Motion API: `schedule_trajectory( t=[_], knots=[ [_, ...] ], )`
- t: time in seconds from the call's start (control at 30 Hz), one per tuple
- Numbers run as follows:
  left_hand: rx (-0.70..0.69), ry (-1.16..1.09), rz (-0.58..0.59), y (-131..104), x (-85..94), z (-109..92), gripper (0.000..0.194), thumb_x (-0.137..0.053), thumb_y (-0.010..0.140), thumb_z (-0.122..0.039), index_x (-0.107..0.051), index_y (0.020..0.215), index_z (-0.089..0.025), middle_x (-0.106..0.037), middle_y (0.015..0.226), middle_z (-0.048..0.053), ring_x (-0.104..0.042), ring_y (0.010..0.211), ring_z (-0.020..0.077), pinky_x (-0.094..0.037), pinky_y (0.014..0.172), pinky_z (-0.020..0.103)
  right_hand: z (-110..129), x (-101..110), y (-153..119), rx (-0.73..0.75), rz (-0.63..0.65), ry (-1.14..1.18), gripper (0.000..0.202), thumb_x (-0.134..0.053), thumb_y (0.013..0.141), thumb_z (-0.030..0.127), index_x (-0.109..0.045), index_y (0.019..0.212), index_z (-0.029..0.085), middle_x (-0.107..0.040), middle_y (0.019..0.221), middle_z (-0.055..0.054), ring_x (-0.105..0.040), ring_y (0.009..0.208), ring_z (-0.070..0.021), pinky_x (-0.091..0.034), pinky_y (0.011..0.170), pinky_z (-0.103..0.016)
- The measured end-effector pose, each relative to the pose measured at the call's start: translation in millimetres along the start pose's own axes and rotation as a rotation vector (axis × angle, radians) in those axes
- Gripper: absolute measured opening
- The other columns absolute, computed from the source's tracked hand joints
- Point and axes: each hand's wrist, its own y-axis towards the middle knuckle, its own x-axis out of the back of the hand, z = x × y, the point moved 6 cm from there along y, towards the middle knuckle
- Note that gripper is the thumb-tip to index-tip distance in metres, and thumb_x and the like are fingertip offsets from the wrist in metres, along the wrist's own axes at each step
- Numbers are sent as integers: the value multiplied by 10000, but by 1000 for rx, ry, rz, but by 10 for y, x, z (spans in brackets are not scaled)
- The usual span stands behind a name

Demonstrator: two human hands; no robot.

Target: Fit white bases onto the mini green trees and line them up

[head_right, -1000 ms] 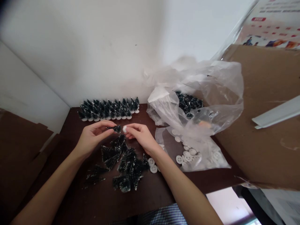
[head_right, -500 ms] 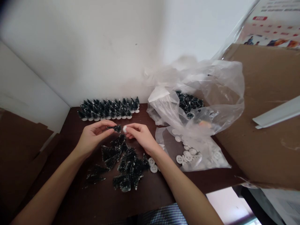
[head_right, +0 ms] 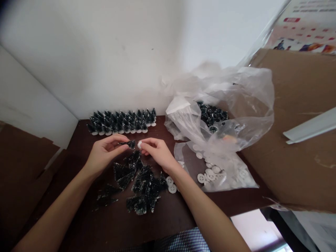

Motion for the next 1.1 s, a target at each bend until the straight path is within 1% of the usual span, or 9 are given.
schedule_trajectory(
  t=[0.23,0.43,0.77,1.1],
  knots=[
    [-7,16,-17,8,12,-15,224,-793,739,-335,-711,868,-171,-692,965,65,-659,911,217,-562,849,366,13,-10,-11,7,4,-41,226,-746,758,351,-746,913,186,-698,790,-15,-595,732,-129,-474,732,-289],
    [-34,6,-12,5,11,-29,188,-786,747,-294,-712,869,-171,-681,960,56,-649,913,202,-555,857,351,3,-18,-7,4,17,-46,214,-731,772,349,-754,907,185,-698,791,-21,-596,733,-129,-470,735,-291],
    [-111,49,-22,-4,-10,-92,155,-771,750,-300,-715,835,-184,-664,969,64,-634,953,218,-567,832,361,-76,-33,0,-62,65,66,187,-748,775,336,-765,890,189,-706,801,-30,-609,735,-121,-481,757,-290],
    [-177,55,12,-10,-19,-119,72,-753,782,-216,-725,845,-198,-649,947,47,-627,935,189,-554,800,309,-68,-18,9,-29,56,27,230,-774,754,363,-765,910,193,-712,813,-27,-614,740,-126,-490,749,-290]
  ],
)
